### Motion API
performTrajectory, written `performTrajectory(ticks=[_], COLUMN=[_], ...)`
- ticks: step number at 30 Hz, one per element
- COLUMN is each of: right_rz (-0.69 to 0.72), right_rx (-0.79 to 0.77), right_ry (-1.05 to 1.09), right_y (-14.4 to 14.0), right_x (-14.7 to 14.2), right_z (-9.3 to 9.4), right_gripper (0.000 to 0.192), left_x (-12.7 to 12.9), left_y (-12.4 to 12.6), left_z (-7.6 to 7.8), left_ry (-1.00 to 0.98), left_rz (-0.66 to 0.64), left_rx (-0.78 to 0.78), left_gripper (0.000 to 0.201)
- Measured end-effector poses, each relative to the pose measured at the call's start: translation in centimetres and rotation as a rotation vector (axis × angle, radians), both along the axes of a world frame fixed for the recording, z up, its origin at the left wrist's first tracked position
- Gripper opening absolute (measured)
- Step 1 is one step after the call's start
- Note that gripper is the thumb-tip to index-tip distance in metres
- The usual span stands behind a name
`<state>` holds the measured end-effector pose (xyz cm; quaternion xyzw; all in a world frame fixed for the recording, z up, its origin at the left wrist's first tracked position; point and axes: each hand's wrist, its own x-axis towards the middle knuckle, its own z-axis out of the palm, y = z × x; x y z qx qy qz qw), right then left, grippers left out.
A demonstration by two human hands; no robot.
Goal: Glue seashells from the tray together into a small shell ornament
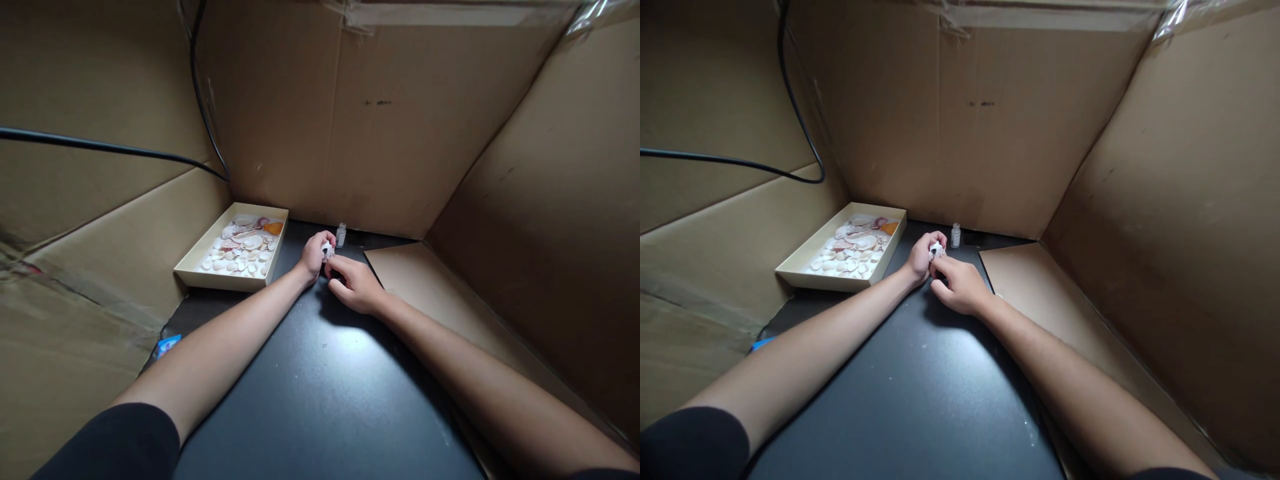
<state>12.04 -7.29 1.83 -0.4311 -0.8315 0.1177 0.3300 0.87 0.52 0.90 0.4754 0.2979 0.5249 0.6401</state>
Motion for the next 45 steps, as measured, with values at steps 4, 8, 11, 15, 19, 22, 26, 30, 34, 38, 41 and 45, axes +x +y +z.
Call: performTrajectory(ticks=[4,8,11,15,19,22,26,30,34,38,41,45], right_rz=[0.018,0.035,0.041,0.052,0.042,-0.010,-0.054,-0.067,-0.068,-0.070,-0.091,-0.096], right_rx=[0.010,-0.036,-0.057,-0.056,-0.029,0.015,0.026,0.028,0.030,0.039,0.047,0.019], right_ry=[0.015,-0.022,-0.044,-0.034,-0.021,-0.001,0.000,0.013,0.013,0.009,0.013,-0.006], right_y=[-0.01,-0.04,-0.05,-0.07,-0.10,-0.09,-0.01,0.09,0.01,-0.12,-0.10,0.02], right_x=[0.06,0.02,-0.03,-0.01,0.04,0.03,0.06,0.17,0.15,0.04,-0.01,-0.04], right_z=[-0.06,-0.09,-0.07,-0.01,0.03,0.07,0.04,-0.05,0.01,0.12,0.10,0.01], right_gripper=[0.005,0.003,0.003,0.003,0.004,0.006,0.007,0.006,0.005,0.004,0.004,0.013], left_x=[-0.03,-0.05,-0.05,-0.09,-0.09,-0.05,-0.02,-0.03,-0.03,0.01,0.04,0.05], left_y=[-0.04,-0.09,-0.15,-0.13,0.00,0.04,-0.12,-0.29,-0.29,-0.25,-0.26,-0.27], left_z=[-0.01,0.06,0.13,0.11,-0.02,-0.02,0.22,0.40,0.37,0.30,0.28,0.23], left_ry=[-0.014,-0.023,-0.018,-0.023,-0.023,-0.021,-0.019,-0.013,-0.012,-0.020,-0.032,-0.038], left_rz=[-0.023,-0.052,-0.071,-0.072,-0.063,-0.014,-0.010,-0.018,0.002,0.049,0.043,0.039], left_rx=[-0.006,-0.039,-0.057,-0.059,-0.043,-0.010,-0.035,-0.039,-0.028,-0.028,-0.050,-0.066], left_gripper=[0.023,0.021,0.020,0.019,0.020,0.021,0.023,0.024,0.022,0.020,0.019,0.015])
